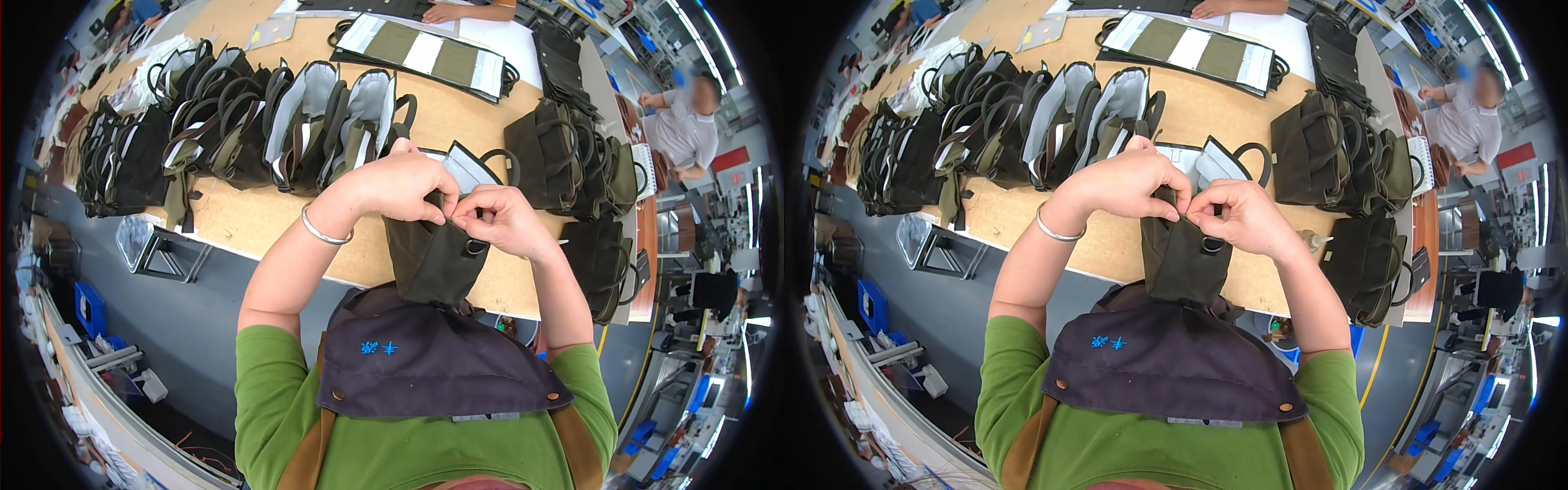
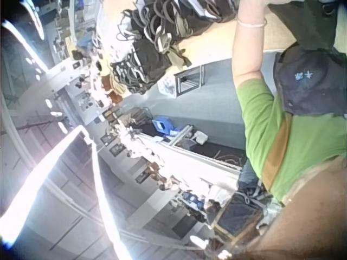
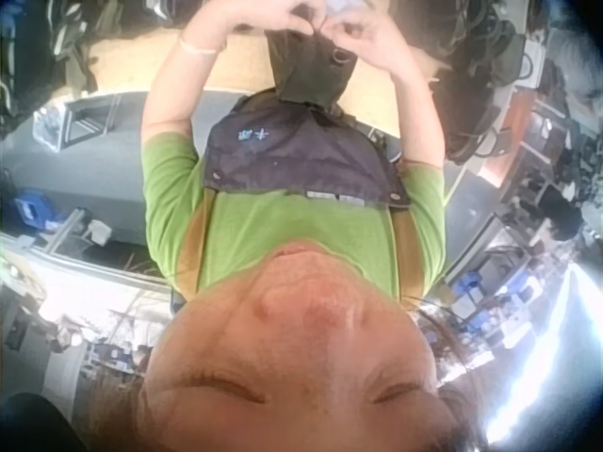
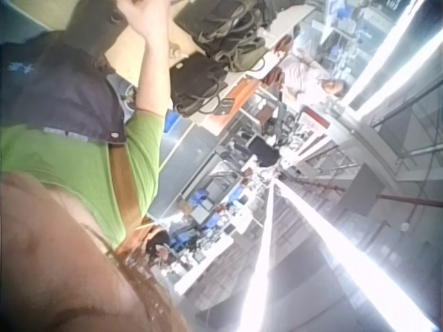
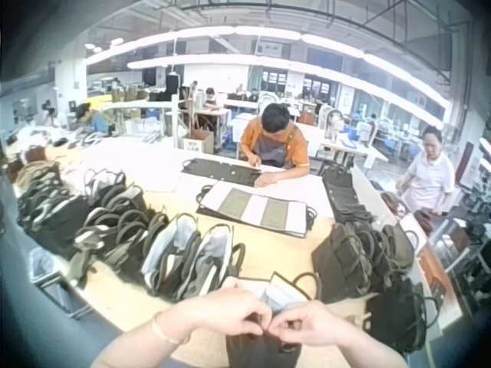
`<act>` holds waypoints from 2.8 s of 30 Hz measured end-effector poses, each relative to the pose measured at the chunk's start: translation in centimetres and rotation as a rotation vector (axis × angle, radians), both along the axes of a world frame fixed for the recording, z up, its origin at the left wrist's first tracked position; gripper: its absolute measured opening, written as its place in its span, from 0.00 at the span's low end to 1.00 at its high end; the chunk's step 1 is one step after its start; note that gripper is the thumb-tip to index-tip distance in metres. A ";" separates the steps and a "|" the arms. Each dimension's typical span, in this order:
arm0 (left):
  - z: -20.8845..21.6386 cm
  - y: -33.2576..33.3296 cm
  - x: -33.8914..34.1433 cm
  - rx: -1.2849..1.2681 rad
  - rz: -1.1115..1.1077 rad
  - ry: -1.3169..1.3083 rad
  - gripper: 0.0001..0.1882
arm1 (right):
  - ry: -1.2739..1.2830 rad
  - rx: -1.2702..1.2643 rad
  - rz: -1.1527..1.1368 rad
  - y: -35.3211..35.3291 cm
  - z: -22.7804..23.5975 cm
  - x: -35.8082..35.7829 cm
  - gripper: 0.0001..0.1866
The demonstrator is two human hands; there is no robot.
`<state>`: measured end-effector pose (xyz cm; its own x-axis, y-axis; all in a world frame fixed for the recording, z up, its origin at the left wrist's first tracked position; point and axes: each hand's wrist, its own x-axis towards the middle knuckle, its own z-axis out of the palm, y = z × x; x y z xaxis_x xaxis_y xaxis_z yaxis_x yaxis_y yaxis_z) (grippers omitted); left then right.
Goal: The recorder is attaching metal D-rings to fabric/leather loops on bags.
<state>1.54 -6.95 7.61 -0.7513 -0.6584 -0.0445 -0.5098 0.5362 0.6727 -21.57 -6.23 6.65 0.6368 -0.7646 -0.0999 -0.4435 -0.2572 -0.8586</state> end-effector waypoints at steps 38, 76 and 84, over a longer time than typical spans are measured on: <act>-1.8 3.9 -0.7 -0.136 0.115 0.316 0.06 | 0.319 -0.206 0.289 -1.9 2.8 -1.4 0.08; -5.0 4.1 -1.5 -0.106 0.287 0.385 0.07 | 0.145 -0.174 0.270 -1.4 1.6 -2.1 0.09; -3.5 4.1 -0.6 -0.379 0.239 0.237 0.09 | 0.245 -0.461 0.213 1.0 1.8 -0.7 0.14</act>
